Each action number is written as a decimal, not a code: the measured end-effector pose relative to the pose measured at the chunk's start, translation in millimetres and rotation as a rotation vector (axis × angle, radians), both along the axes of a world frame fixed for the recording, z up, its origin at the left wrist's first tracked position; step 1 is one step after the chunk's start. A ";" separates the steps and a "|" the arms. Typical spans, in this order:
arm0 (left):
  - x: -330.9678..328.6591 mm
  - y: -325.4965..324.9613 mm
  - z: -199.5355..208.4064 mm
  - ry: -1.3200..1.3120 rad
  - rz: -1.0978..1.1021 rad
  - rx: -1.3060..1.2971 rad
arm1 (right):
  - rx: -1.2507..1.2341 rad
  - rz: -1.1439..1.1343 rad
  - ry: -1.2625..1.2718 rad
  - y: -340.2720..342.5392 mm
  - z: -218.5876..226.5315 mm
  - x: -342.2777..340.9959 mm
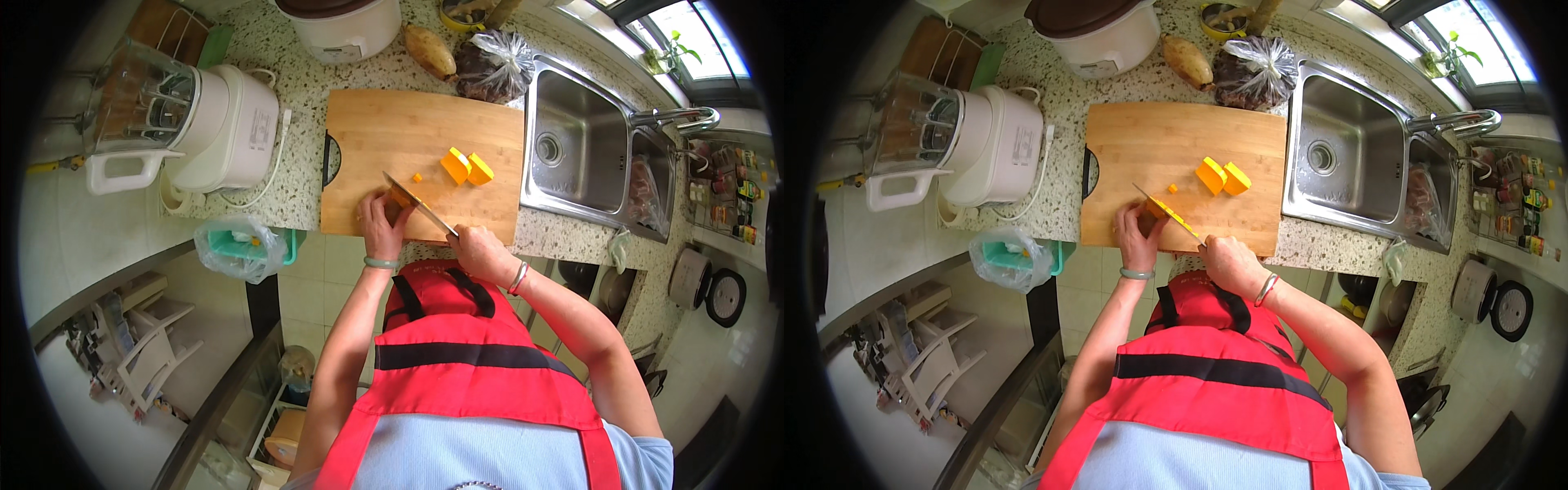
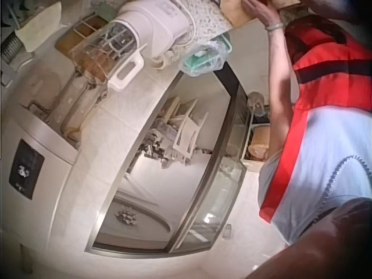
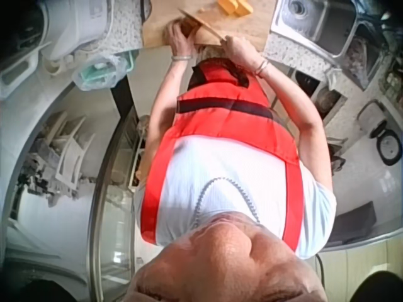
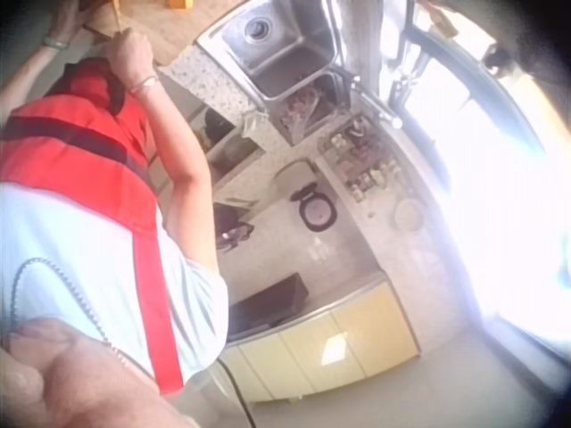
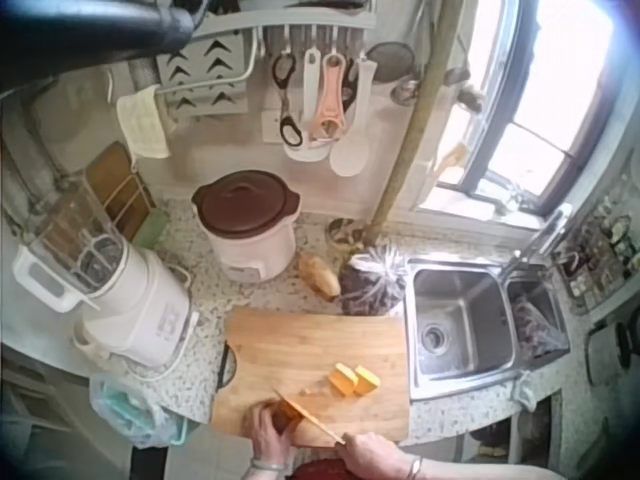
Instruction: The person retrieves a knife and begins peeling a yellow root vegetable on a wooden cutting board. After peeling, they rinse the vegetable under running water in the sink. The person then proceeds to slice the vegetable into thin strips and dices them into small cubes, accumulating a pile of diced pieces on the board.
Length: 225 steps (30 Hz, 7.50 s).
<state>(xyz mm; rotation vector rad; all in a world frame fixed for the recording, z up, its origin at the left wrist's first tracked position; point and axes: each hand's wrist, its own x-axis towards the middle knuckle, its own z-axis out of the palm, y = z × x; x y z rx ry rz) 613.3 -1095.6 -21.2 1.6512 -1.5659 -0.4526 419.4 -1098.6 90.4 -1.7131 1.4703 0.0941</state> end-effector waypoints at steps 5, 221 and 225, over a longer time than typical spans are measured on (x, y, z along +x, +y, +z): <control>1.0 0.7 0.5 0.028 -0.014 -0.013 | 0.062 -0.030 -0.028 -5.4 -20.5 0.4; 22.2 -4.9 0.0 0.153 0.000 -0.023 | 0.020 -0.007 -0.052 -0.9 -1.6 21.6; 21.9 -4.4 -0.3 0.145 -0.010 -0.014 | -0.007 -0.061 -0.037 7.4 -17.1 29.7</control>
